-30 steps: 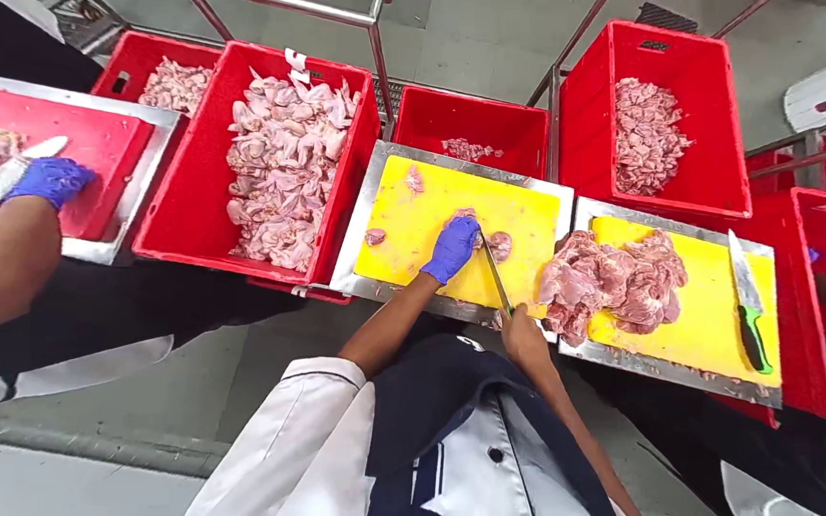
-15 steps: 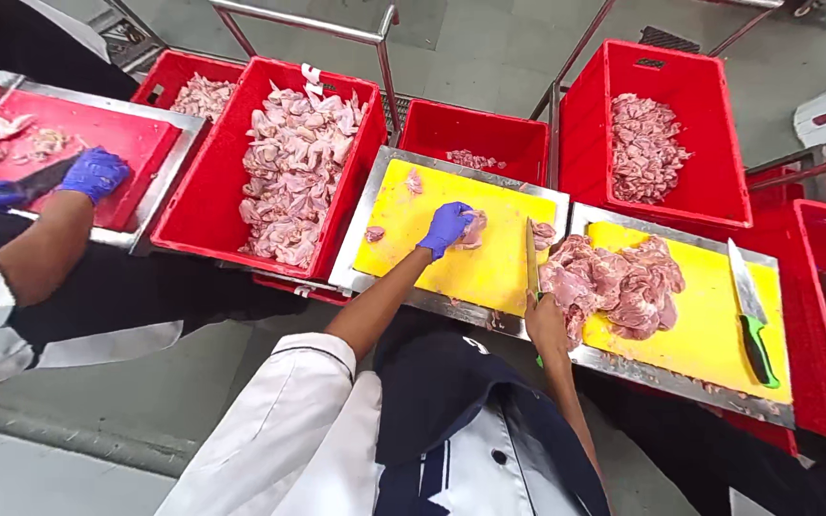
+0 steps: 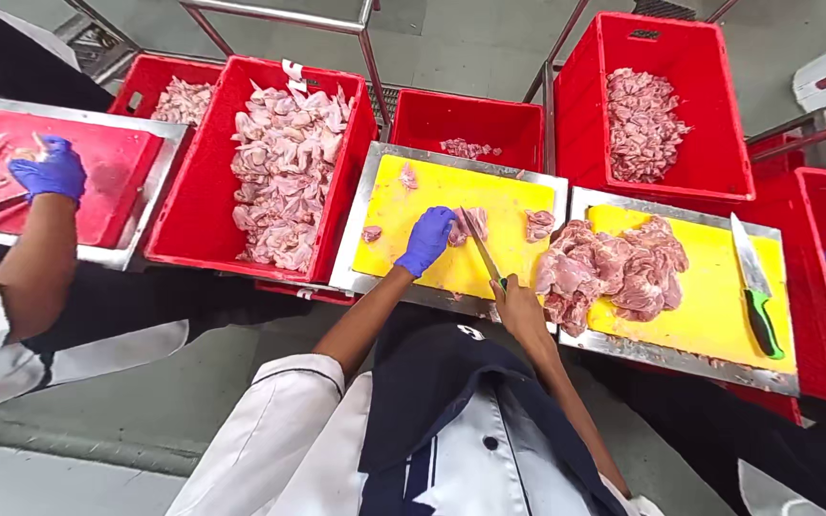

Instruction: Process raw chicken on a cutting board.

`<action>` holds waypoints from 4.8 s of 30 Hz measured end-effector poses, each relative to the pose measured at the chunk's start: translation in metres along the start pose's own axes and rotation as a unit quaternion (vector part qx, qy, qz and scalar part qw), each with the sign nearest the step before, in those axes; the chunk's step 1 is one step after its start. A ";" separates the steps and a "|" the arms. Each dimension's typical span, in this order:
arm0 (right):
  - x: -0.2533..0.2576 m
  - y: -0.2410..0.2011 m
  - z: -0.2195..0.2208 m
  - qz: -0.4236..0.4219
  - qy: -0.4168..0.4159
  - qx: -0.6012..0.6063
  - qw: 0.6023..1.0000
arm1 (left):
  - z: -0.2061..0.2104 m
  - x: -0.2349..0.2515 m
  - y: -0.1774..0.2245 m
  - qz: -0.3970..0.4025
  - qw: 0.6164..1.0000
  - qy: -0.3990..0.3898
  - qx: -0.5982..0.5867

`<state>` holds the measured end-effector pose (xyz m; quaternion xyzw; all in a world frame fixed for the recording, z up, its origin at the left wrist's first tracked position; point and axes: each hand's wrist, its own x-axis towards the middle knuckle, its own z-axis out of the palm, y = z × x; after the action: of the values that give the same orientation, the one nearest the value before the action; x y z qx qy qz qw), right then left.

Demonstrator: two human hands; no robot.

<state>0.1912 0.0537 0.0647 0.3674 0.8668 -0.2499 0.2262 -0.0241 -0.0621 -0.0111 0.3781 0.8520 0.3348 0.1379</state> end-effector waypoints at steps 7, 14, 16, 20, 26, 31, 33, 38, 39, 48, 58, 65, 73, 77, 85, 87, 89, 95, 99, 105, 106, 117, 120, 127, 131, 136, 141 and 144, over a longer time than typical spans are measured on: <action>0.048 -0.051 0.000 0.000 -0.032 -0.017 0.999 | 0.006 0.018 -0.019 0.094 0.993 -0.064 0.012; 0.054 -0.064 0.008 0.021 -0.008 -0.017 1.000 | 0.006 0.017 -0.027 0.076 0.995 -0.046 0.033; 0.020 -0.032 0.021 0.049 -0.022 -0.031 0.998 | 0.002 0.005 -0.023 0.007 0.998 -0.042 0.046; -0.018 -0.016 0.018 0.077 -0.044 -0.034 0.995 | -0.016 -0.030 -0.015 -0.114 0.992 -0.049 0.012; -0.024 -0.057 0.019 0.045 -0.101 -0.031 0.993 | -0.021 -0.036 -0.039 0.013 0.998 -0.067 0.013; 0.042 -0.109 0.037 0.022 -0.058 0.044 0.997 | -0.022 -0.023 -0.043 0.053 0.989 -0.134 -0.027; 0.063 -0.123 0.034 0.006 -0.052 0.051 0.997 | -0.025 -0.027 -0.040 0.058 0.984 -0.171 0.002; 0.049 -0.088 0.025 -0.036 -0.001 0.088 0.995 | -0.033 -0.033 -0.027 0.032 0.985 -0.149 0.081; 0.035 -0.078 0.020 -0.034 0.025 0.091 0.995 | -0.032 -0.030 -0.026 0.032 0.991 -0.114 0.061; 0.006 -0.022 -0.019 0.069 -0.049 -0.030 0.996 | 0.020 0.039 -0.008 0.148 0.984 -0.095 -0.017; 0.070 -0.061 -0.006 0.035 0.011 0.030 0.999 | 0.008 0.005 0.014 -0.030 0.986 -0.128 0.102; -0.032 -0.013 0.002 0.042 -0.077 -0.007 0.996 | 0.013 -0.009 -0.007 0.036 0.996 -0.081 -0.014; 0.026 -0.042 0.026 0.031 -0.051 0.061 0.996 | -0.004 -0.011 0.006 0.057 0.971 -0.209 0.101; -0.018 0.020 0.031 0.044 -0.083 0.053 0.994 | -0.023 -0.014 0.031 -0.070 0.951 -0.224 0.200; -0.054 0.070 0.036 0.062 0.085 0.155 0.982 | 0.045 0.039 0.067 -0.127 0.985 -0.063 0.095; -0.043 0.055 0.029 0.056 0.108 0.169 0.978 | 0.040 0.043 0.051 -0.108 0.987 -0.059 0.103; -0.033 0.039 0.022 0.052 0.103 0.156 0.981 | 0.026 0.038 0.022 -0.043 0.994 -0.064 0.075; -0.011 0.003 0.004 0.042 0.011 0.028 0.999 | 0.006 0.031 0.001 -0.021 0.997 -0.073 -0.018; 0.004 -0.014 -0.016 0.028 -0.024 -0.014 0.999 | 0.012 0.040 0.000 0.002 0.996 -0.083 -0.029; 0.079 -0.067 -0.004 0.027 -0.006 0.049 0.998 | 0.009 0.050 -0.006 0.039 0.991 -0.123 -0.015; 0.076 -0.068 0.000 0.029 -0.007 0.048 0.998 | 0.009 0.048 -0.006 0.029 0.992 -0.123 -0.008; -0.042 0.052 0.044 0.039 -0.040 0.133 0.990 | 0.028 0.065 0.016 0.011 0.997 -0.081 -0.007; -0.052 0.062 0.050 0.048 -0.045 0.134 0.989 | 0.023 0.072 0.021 0.096 0.968 -0.209 0.105; -0.048 0.073 0.049 0.044 -0.071 0.118 0.990 | -0.066 0.005 -0.014 0.092 0.937 -0.318 0.111; -0.039 0.074 0.052 0.037 -0.090 0.128 0.987 | -0.039 -0.049 -0.020 0.076 0.948 -0.283 0.126; -0.032 0.082 0.044 0.018 -0.095 0.127 0.987 | -0.021 -0.052 -0.008 0.033 0.962 -0.235 0.134; -0.036 0.090 0.045 0.019 -0.112 0.128 0.985 | -0.016 -0.040 0.003 0.019 0.963 -0.247 0.102; -0.046 0.100 0.053 0.026 -0.114 0.146 0.982 | -0.024 -0.022 0.032 -0.019 0.936 -0.351 0.036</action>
<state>0.3062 0.0588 0.0235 0.3882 0.7797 -0.4081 0.2736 -0.0040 -0.0739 0.0280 0.4601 0.7678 0.1475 0.4207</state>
